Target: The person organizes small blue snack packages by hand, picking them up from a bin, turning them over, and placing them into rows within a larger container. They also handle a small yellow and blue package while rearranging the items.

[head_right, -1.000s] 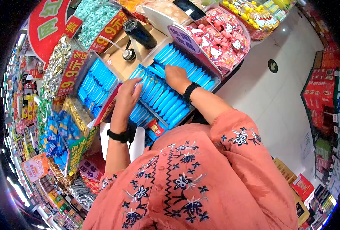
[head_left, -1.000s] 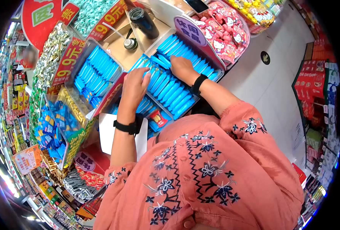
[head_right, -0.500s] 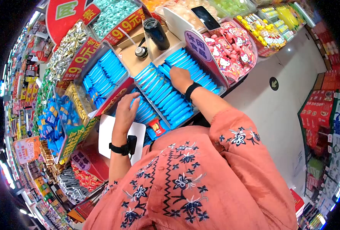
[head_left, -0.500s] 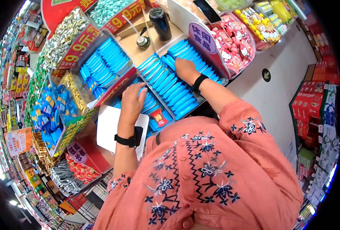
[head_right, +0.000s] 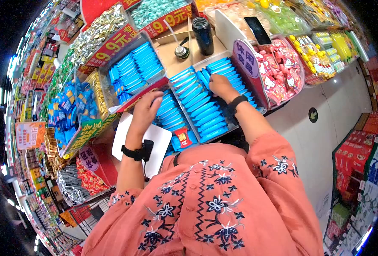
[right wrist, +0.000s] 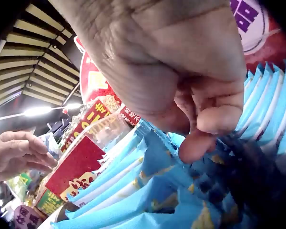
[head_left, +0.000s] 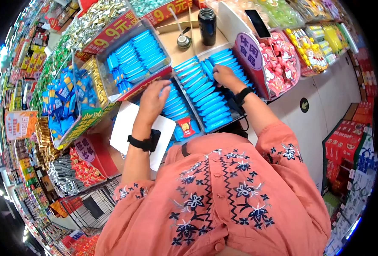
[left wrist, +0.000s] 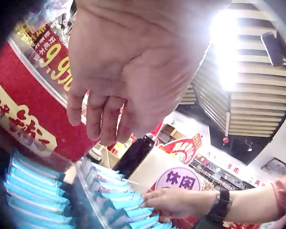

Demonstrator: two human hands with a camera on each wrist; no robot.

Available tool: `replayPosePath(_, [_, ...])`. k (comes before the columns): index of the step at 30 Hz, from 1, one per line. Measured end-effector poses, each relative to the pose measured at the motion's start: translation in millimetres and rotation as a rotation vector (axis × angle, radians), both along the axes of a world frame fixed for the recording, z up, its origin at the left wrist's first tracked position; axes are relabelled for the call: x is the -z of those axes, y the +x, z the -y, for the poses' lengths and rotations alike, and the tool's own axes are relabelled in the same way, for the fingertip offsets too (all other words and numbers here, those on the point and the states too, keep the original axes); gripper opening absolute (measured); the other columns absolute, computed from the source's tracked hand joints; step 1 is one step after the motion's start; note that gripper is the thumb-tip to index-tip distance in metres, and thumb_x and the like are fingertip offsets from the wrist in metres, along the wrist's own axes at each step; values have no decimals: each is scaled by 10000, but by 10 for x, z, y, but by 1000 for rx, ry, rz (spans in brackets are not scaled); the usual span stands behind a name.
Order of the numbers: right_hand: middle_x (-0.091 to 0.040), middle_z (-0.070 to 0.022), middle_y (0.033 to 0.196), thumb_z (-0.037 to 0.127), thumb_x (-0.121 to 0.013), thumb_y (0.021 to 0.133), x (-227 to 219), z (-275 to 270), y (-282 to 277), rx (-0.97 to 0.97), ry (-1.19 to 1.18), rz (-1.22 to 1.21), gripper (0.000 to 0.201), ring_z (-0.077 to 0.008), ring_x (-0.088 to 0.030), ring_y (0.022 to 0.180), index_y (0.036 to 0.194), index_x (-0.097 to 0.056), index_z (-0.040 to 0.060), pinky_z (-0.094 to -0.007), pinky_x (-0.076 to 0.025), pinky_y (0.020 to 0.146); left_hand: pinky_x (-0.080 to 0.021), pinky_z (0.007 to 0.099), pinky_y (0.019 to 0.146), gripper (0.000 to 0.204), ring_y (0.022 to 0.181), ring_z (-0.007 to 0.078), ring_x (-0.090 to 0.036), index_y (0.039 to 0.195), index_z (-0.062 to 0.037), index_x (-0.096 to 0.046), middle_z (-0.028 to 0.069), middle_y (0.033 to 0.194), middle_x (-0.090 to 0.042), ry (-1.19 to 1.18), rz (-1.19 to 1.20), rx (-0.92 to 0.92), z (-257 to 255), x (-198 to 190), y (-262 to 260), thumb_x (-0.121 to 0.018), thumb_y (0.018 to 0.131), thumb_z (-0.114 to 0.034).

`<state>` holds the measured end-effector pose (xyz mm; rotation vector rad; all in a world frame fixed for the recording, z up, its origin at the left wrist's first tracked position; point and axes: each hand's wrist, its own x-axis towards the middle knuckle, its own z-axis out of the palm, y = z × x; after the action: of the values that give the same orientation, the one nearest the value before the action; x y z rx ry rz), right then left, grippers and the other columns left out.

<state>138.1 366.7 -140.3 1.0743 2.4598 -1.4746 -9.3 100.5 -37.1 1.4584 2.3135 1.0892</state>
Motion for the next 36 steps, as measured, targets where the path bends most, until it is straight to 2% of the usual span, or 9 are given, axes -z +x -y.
replayPosePath(3, [-692,-182,826,122,-508,874,-205,1,99,-8,-37,45,272,-261,-700,596,1078,-631,-9,-380,-538,541,-514,392,844,211,974,346,-655,1073,-35,-669,175,1044,-683,-65,55,-73,-29,-174,-312,-604,941,-186])
replayPosePath(5, [-692,-175,824,134,-507,882,-229,-13,141,28,-61,40,272,-251,-704,598,1085,-632,3,-371,-530,510,-515,397,834,221,956,352,-656,1073,-31,-662,180,1030,-682,-109,-111,-105,-63,-314,-586,-592,946,-198])
replayPosePath(8, [-688,-111,813,203,-526,909,-286,-127,274,137,-147,-127,246,-182,-682,582,1061,-629,39,-305,-477,446,-512,409,821,255,958,351,-656,1064,-22,-653,190,1024,-682,-200,-73,-58,-153,-369,-1073,-610,934,-237])
replayPosePath(11, [-679,-76,846,220,-532,925,-399,-248,426,241,-206,-302,252,-131,-642,578,1086,-602,40,-271,-427,430,-507,418,837,323,1002,345,-655,1095,-14,-651,196,1063,-687,-403,-111,56,-346,-223,-1480,-651,900,-272])
replayPosePath(14, [-661,-51,905,241,-540,945,-791,-207,584,313,-213,-318,300,-104,-610,640,1162,-584,38,-225,-424,483,-507,417,840,325,1014,342,-652,1083,-19,-664,193,1048,-693,-525,-126,140,-595,-3,-1681,-668,872,-265])
replayPosePath(17, [-657,-51,906,233,-545,945,-850,-161,700,347,-235,-328,297,-99,-606,646,1161,-584,33,-222,-422,484,-494,381,920,348,1060,300,-639,1153,-27,-653,155,1137,-684,-791,-94,267,-871,54,-1739,-661,874,-235])
replayPosePath(21, [-669,-44,876,215,-540,929,-771,-64,811,379,-293,-322,256,-100,-617,617,1106,-598,40,-235,-411,479,-498,379,864,340,1008,305,-642,1123,-35,-655,163,1077,-684,-887,-179,277,-985,213,-1780,-678,834,-214])
replayPosePath(29, [-670,-42,876,214,-549,926,-653,50,785,347,-386,-260,263,-86,-609,611,1119,-596,42,-232,-411,480,-496,410,828,441,1015,351,-627,1116,-26,-602,204,1078,-662,-961,-258,254,-1110,195,-1670,-753,795,-288])
replayPosePath(36, [-667,-39,876,219,-544,927,-655,63,725,301,-419,-259,260,-88,-612,620,1120,-609,57,-235,-413,479,-517,445,838,472,998,386,-643,1119,-40,-619,216,1068,-673,-967,-410,360,-1220,232,-1597,-744,778,-341])
